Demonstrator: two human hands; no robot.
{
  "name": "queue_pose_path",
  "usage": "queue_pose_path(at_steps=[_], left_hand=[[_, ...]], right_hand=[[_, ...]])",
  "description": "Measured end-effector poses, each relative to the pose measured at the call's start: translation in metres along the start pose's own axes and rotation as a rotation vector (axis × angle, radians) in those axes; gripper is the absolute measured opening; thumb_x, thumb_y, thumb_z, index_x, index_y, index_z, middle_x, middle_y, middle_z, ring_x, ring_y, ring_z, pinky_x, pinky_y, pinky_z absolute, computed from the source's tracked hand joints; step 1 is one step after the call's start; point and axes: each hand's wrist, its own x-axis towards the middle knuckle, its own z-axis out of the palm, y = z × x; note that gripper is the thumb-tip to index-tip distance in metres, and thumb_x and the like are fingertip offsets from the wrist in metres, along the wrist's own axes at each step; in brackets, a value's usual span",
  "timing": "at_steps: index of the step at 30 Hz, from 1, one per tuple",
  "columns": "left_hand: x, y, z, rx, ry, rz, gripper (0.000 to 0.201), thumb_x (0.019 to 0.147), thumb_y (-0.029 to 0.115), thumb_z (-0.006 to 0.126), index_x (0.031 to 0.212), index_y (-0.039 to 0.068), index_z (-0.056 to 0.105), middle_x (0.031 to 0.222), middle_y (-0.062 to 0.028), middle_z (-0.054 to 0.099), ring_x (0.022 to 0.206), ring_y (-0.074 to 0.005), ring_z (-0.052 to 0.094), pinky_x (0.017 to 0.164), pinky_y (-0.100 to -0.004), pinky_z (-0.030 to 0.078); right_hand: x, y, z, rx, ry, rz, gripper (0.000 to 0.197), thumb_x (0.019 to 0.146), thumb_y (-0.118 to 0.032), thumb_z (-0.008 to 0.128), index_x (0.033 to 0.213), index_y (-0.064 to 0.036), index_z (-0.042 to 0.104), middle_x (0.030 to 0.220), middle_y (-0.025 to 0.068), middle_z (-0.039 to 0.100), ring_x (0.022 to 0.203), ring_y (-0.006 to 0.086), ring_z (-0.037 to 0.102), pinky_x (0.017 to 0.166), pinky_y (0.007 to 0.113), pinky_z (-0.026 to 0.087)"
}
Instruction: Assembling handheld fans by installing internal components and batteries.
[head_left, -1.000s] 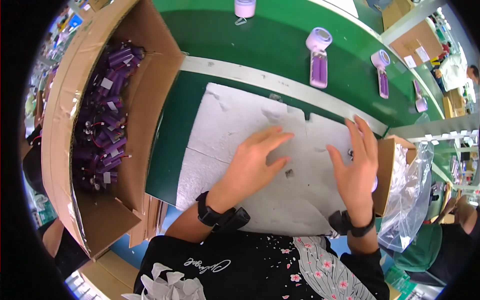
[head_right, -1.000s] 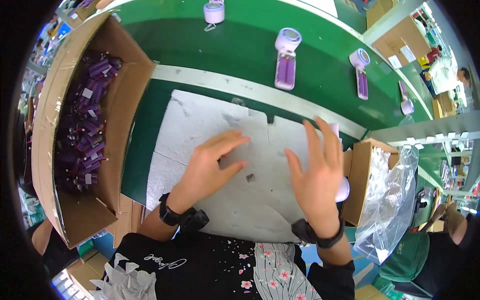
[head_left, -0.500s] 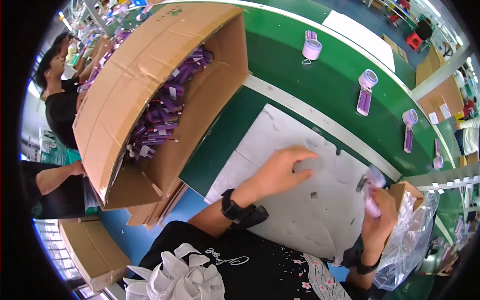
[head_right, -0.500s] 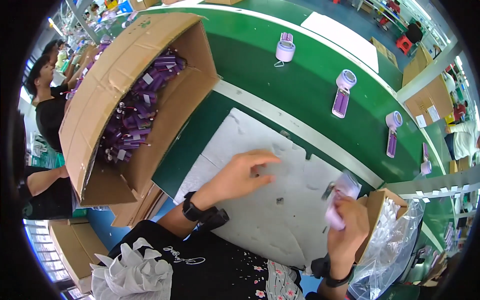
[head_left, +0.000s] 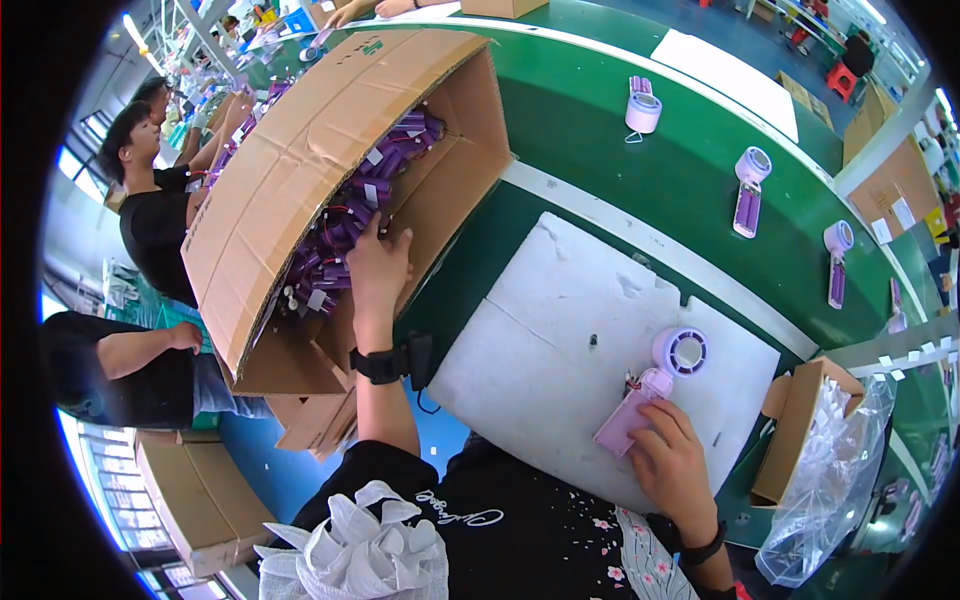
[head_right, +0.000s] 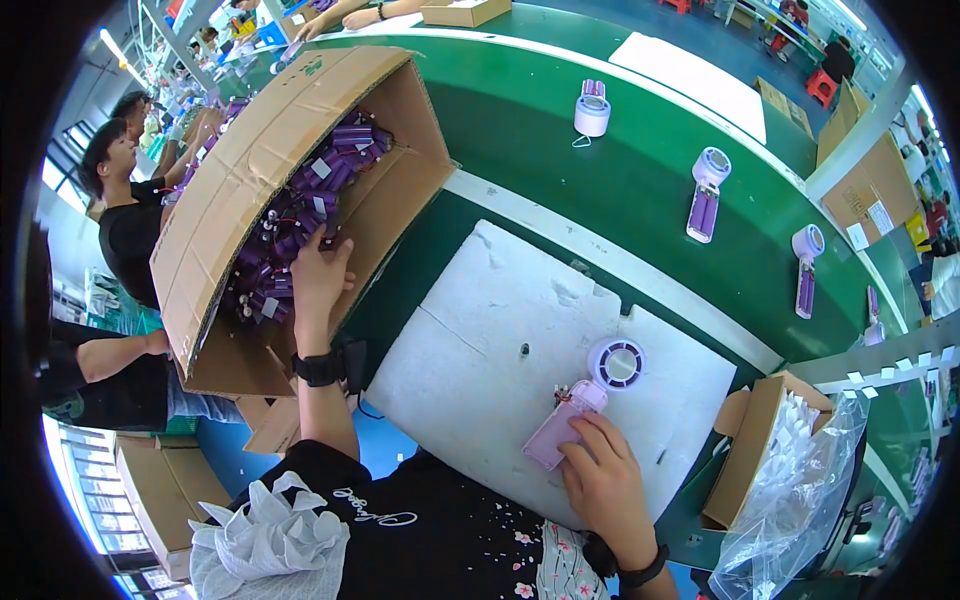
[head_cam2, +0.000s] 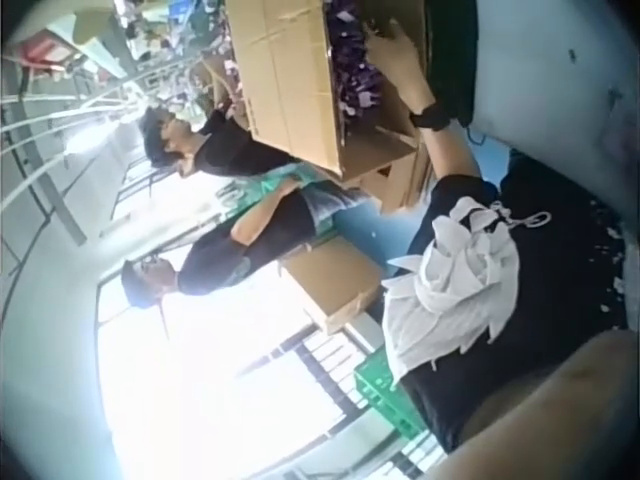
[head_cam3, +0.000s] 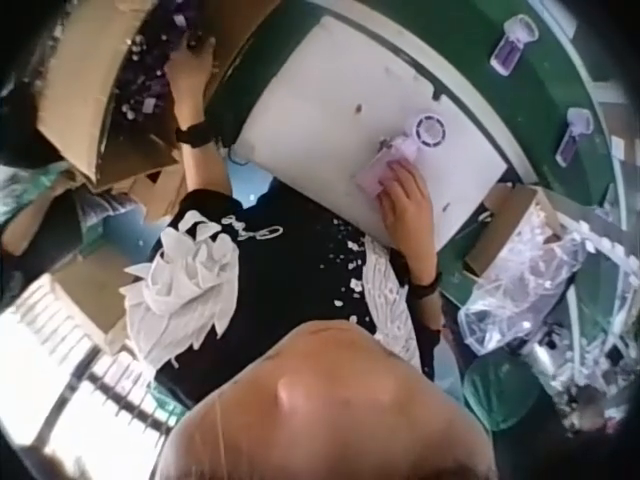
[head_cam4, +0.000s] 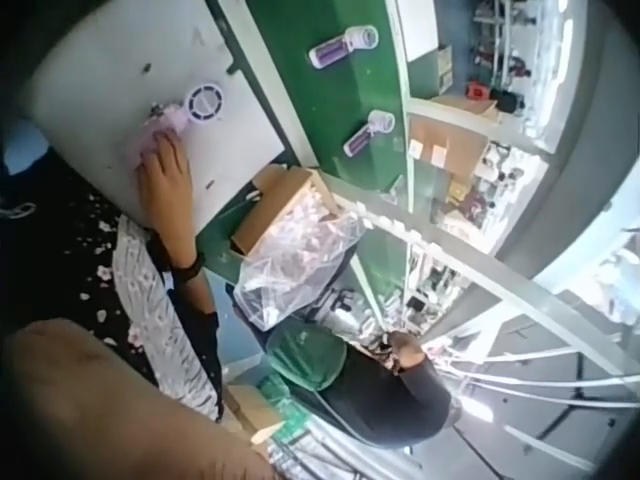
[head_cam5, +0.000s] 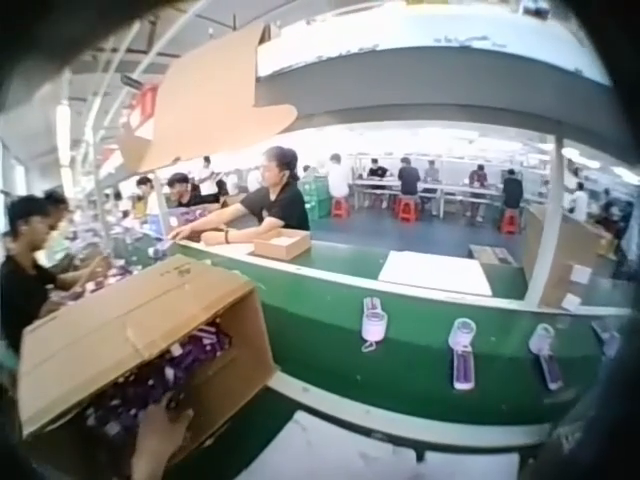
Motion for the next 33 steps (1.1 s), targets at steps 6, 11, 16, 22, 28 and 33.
queue_pose_path(at_steps=[6, 11, 16, 22, 28, 33], left_hand=[[0.02, -0.031, 0.019, -0.143, 0.049, 0.116, 0.04, 0.09, 0.018, 0.063, 0.126, 0.0, 0.057, 0.083, -0.0111, 0.071, 0.065, -0.0136, 0.067, 0.055, -0.027, 0.054], [0.017, -0.027, 0.004, -0.001, 0.115, 0.192, 0.028, 0.09, 0.019, 0.063, 0.108, -0.002, 0.068, 0.079, -0.0082, 0.071, 0.068, -0.0122, 0.067, 0.057, -0.0249, 0.052], [0.0, -0.005, -0.008, -0.059, 0.132, 0.214, 0.024, 0.09, 0.02, 0.064, 0.091, -0.003, 0.072, 0.076, -0.007, 0.07, 0.066, -0.01, 0.063, 0.061, -0.0231, 0.047], [-0.019, 0.017, -0.017, -0.343, 0.023, 0.301, 0.019, 0.089, 0.017, 0.066, 0.089, -0.001, 0.072, 0.075, -0.0071, 0.07, 0.064, -0.0137, 0.064, 0.06, -0.0242, 0.047], [-0.065, 0.055, -0.042, -0.737, -0.416, 0.599, 0.005, 0.083, 0.001, 0.069, 0.086, 0.0, 0.072, 0.085, -0.0119, 0.068, 0.076, -0.0152, 0.063, 0.065, -0.0241, 0.049], [-0.106, 0.097, -0.023, -0.783, -0.829, 0.92, 0.004, 0.076, 0.005, 0.073, 0.079, 0.003, 0.071, 0.079, -0.0106, 0.069, 0.081, -0.0262, 0.064, 0.072, -0.034, 0.051]], right_hand=[[-0.002, 0.0, 0.002, 0.015, 0.014, 0.007, 0.026, 0.064, 0.002, 0.071, 0.09, -0.0016, 0.065, 0.115, 0.0156, 0.06, 0.117, 0.036, 0.052, 0.095, 0.042, 0.046], [-0.002, 0.001, 0.002, 0.042, 0.008, 0.012, 0.026, 0.065, 0.003, 0.071, 0.09, -0.0017, 0.065, 0.115, 0.015, 0.06, 0.117, 0.0355, 0.052, 0.095, 0.042, 0.046], [-0.003, 0.003, -0.001, 0.06, -0.011, 0.017, 0.027, 0.065, 0.003, 0.071, 0.091, -0.0018, 0.065, 0.115, 0.0146, 0.061, 0.116, 0.035, 0.053, 0.095, 0.042, 0.046], [0.0, 0.004, -0.005, 0.099, -0.029, 0.05, 0.028, 0.065, 0.004, 0.071, 0.092, -0.0017, 0.065, 0.115, 0.0141, 0.061, 0.117, 0.0346, 0.053, 0.095, 0.042, 0.046], [0.0, -0.002, -0.015, 0.172, -0.005, 0.122, 0.037, 0.065, 0.002, 0.072, 0.101, -0.0015, 0.062, 0.115, 0.0159, 0.061, 0.118, 0.0356, 0.052, 0.096, 0.039, 0.045], [0.014, -0.019, -0.016, 0.149, 0.32, 0.154, 0.045, 0.07, -0.007, 0.074, 0.111, 0.001, 0.058, 0.115, 0.0175, 0.061, 0.115, 0.0316, 0.055, 0.093, 0.038, 0.046]])
